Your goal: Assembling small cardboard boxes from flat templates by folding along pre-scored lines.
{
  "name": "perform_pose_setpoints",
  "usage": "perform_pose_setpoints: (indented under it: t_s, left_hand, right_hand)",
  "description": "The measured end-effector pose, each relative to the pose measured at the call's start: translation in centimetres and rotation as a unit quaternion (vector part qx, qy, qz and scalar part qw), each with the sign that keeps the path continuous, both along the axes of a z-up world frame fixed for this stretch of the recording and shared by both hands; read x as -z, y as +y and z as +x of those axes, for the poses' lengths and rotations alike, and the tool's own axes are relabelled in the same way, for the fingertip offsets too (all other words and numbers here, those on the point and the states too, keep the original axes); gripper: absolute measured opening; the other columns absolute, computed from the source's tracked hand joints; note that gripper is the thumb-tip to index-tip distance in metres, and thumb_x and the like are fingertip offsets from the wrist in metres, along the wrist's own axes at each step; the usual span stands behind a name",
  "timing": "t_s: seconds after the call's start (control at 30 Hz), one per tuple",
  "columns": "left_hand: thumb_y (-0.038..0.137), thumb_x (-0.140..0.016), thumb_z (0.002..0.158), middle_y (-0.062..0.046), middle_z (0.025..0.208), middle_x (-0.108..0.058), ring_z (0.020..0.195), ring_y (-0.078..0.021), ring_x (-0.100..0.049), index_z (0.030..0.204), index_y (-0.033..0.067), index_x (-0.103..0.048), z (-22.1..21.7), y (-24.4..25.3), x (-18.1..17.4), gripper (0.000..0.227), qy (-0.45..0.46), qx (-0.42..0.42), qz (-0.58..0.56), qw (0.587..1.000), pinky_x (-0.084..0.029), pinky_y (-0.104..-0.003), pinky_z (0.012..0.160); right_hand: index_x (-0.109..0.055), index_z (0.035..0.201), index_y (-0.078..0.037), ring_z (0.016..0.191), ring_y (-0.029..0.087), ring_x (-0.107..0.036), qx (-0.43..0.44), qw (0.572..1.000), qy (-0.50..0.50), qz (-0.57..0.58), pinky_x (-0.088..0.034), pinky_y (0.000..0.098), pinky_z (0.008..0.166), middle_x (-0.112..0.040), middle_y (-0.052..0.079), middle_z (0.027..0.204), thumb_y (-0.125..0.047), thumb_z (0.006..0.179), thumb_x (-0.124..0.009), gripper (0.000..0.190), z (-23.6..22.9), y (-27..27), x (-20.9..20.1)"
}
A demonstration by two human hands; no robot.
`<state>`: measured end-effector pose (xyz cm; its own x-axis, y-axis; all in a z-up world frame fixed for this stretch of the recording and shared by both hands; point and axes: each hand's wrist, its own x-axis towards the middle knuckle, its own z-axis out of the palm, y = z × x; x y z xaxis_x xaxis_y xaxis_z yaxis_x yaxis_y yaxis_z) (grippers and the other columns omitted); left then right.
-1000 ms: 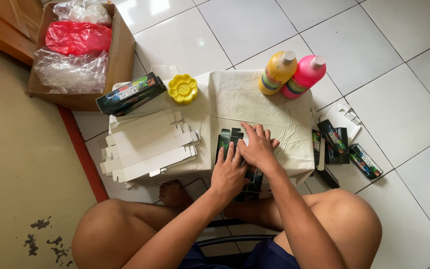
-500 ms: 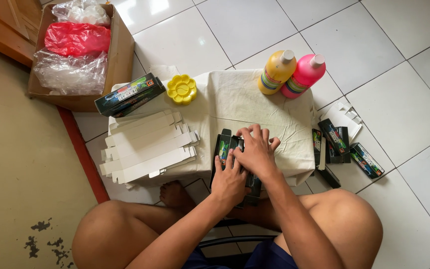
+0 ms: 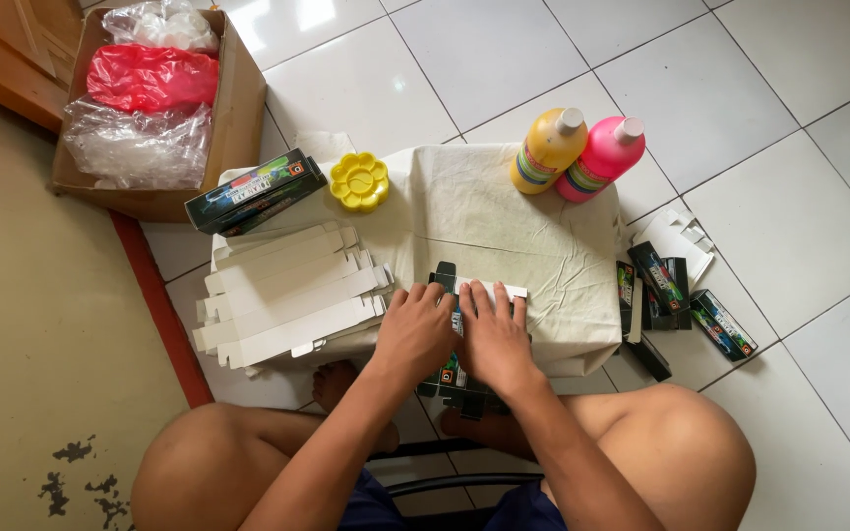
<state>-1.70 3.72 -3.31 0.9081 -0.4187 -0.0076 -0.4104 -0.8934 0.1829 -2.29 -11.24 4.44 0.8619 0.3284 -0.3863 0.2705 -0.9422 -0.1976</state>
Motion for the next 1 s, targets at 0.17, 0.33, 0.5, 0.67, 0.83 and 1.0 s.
perform_pose_setpoints:
  t_s: [0.17,0.33,0.5,0.67,0.83,1.0]
  left_hand:
    - [0.023,-0.053,0.091,-0.016,0.146,-0.054,0.131,-0.0348,-0.048,0.140,0.0076,-0.058,-0.8,-1.1,-3.4,0.052,-0.029,0.001,0.008,1.000,-0.038,-0.044,0.089]
    - [0.018,-0.045,0.091,-0.017,0.148,-0.051,0.130,-0.0357,-0.044,0.138,0.0014,-0.057,-0.5,-2.1,-2.9,0.051,-0.022,0.003,0.023,0.999,-0.034,-0.046,0.094]
    - [0.015,-0.045,0.090,-0.015,0.153,-0.048,0.137,-0.0339,-0.039,0.137,-0.0006,-0.059,0.0,-2.7,-4.2,0.052,0.013,0.017,0.065,0.998,-0.028,-0.049,0.104]
    - [0.016,-0.048,0.088,-0.018,0.145,-0.055,0.128,-0.0362,-0.048,0.130,-0.0009,-0.063,0.7,-2.6,-2.6,0.048,-0.013,0.017,0.023,0.999,-0.031,-0.050,0.101]
    - [0.016,-0.048,0.087,-0.020,0.141,-0.059,0.125,-0.0388,-0.050,0.127,0.0000,-0.065,0.7,-3.0,-3.7,0.046,-0.013,0.007,0.006,1.000,-0.032,-0.051,0.100]
    - [0.018,-0.050,0.084,-0.021,0.137,-0.062,0.120,-0.0387,-0.052,0.122,0.0010,-0.067,1.2,-3.0,-4.0,0.045,-0.003,0.004,-0.013,1.000,-0.032,-0.053,0.097]
  right_hand:
    - [-0.034,0.156,-0.003,0.149,0.048,-0.026,-0.006,1.000,0.013,-0.010,-0.024,0.0573,0.113,-0.029,0.019,0.163,-0.005,0.086,-0.053,0.073,-0.2,-0.2,1.3]
    - [-0.029,0.160,-0.006,0.149,0.046,-0.028,-0.021,1.000,-0.010,0.002,-0.029,0.0570,0.114,-0.028,0.015,0.163,-0.018,0.083,-0.056,0.082,0.1,-1.9,4.7]
    - [-0.034,0.158,-0.006,0.146,0.046,-0.035,-0.011,1.000,-0.007,0.013,-0.034,0.0559,0.114,-0.032,0.016,0.161,-0.017,0.087,-0.056,0.075,0.5,-1.9,4.0]
    - [-0.037,0.156,-0.007,0.145,0.044,-0.038,-0.024,1.000,-0.016,0.002,-0.037,0.0538,0.112,-0.037,0.013,0.160,-0.013,0.081,-0.057,0.078,0.9,-2.0,4.1]
    - [-0.032,0.159,-0.006,0.148,0.044,-0.032,-0.009,1.000,0.000,0.010,-0.034,0.0544,0.114,-0.034,0.013,0.164,-0.004,0.073,-0.057,0.089,0.3,-1.8,3.4]
    - [-0.034,0.158,-0.008,0.149,0.040,-0.032,-0.003,1.000,-0.006,0.030,-0.036,0.0536,0.114,-0.034,0.009,0.164,-0.011,0.067,-0.062,0.096,0.4,-2.5,4.6]
